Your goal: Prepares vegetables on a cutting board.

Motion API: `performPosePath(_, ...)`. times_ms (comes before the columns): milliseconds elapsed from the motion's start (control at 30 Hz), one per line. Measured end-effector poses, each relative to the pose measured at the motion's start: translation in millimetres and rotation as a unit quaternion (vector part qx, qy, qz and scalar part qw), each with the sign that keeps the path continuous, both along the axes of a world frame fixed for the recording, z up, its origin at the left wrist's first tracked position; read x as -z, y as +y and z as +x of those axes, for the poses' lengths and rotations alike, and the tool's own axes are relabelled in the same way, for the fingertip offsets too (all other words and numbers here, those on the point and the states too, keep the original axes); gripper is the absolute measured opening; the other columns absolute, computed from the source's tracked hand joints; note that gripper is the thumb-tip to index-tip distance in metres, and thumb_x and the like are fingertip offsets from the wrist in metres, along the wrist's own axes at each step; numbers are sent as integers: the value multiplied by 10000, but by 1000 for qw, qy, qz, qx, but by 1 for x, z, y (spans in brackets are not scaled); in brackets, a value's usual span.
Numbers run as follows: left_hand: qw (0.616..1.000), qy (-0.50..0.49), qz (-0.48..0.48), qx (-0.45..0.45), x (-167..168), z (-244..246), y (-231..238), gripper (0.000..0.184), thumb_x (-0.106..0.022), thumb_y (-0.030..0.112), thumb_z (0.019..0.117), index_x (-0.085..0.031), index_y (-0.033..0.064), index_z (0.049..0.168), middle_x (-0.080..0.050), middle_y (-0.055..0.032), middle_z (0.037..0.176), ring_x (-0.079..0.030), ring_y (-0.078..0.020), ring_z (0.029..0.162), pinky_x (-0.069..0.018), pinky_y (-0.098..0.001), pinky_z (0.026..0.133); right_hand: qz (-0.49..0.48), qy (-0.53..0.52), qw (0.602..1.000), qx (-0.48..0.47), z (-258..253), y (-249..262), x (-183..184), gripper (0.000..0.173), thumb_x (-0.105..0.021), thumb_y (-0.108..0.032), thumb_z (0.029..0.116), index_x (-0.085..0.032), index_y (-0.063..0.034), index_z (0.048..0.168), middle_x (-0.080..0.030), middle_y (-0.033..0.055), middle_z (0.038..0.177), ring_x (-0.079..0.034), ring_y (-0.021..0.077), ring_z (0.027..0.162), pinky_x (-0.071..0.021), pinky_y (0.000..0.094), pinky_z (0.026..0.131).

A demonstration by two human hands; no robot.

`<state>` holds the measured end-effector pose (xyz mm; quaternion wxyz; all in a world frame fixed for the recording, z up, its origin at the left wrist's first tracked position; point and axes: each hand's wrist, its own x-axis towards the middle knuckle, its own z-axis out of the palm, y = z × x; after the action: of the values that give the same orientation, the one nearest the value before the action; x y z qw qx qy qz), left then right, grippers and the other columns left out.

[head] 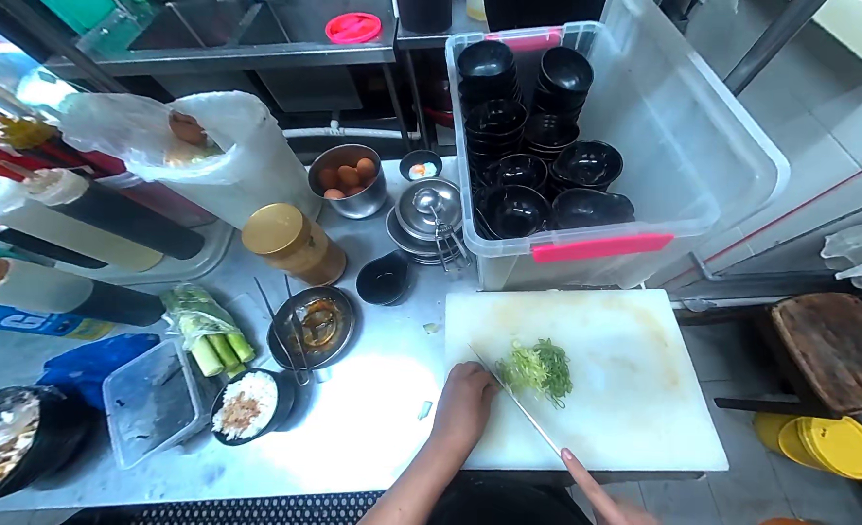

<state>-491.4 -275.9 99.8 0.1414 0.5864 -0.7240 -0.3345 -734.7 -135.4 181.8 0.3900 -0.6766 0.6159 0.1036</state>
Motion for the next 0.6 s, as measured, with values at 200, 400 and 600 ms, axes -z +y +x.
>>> performPosePath(200, 1000, -1, 11, 5, -1, 1, -1, 171, -638, 230, 982, -772, 125, 984, -721, -21, 1119, -643, -156, 1134, -503, -330, 1036, -26, 19, 999, 3, 8, -10, 3, 684, -440, -150, 1045, -204, -350, 1655, -704, 216, 889, -706, 416, 767, -575, 577, 664)
performPosePath(400, 1000, -2, -2, 2, 2, 2, 0, 178, -638, 245, 983, -772, 130, 967, -722, -12, 1098, -644, -152, 1118, -508, -323, 1017, -8, -6, 1000, 1, 4, -6, 11, 704, -436, -134, 1047, -163, -333, 1664, -698, 202, 866, -701, 410, 754, -572, 587, 666)
performPosePath(600, 998, -23, -51, -16, 6, 3, 4, 162, -662, 268, 955, -762, 143, 930, -712, 1, 1021, -648, -167, 1031, -528, -333, 949, -28, 6, 1000, -10, 3, -9, -6, 665, -424, -150, 1055, -211, -339, 1655, -705, 210, 883, -707, 414, 757, -576, 580, 662)
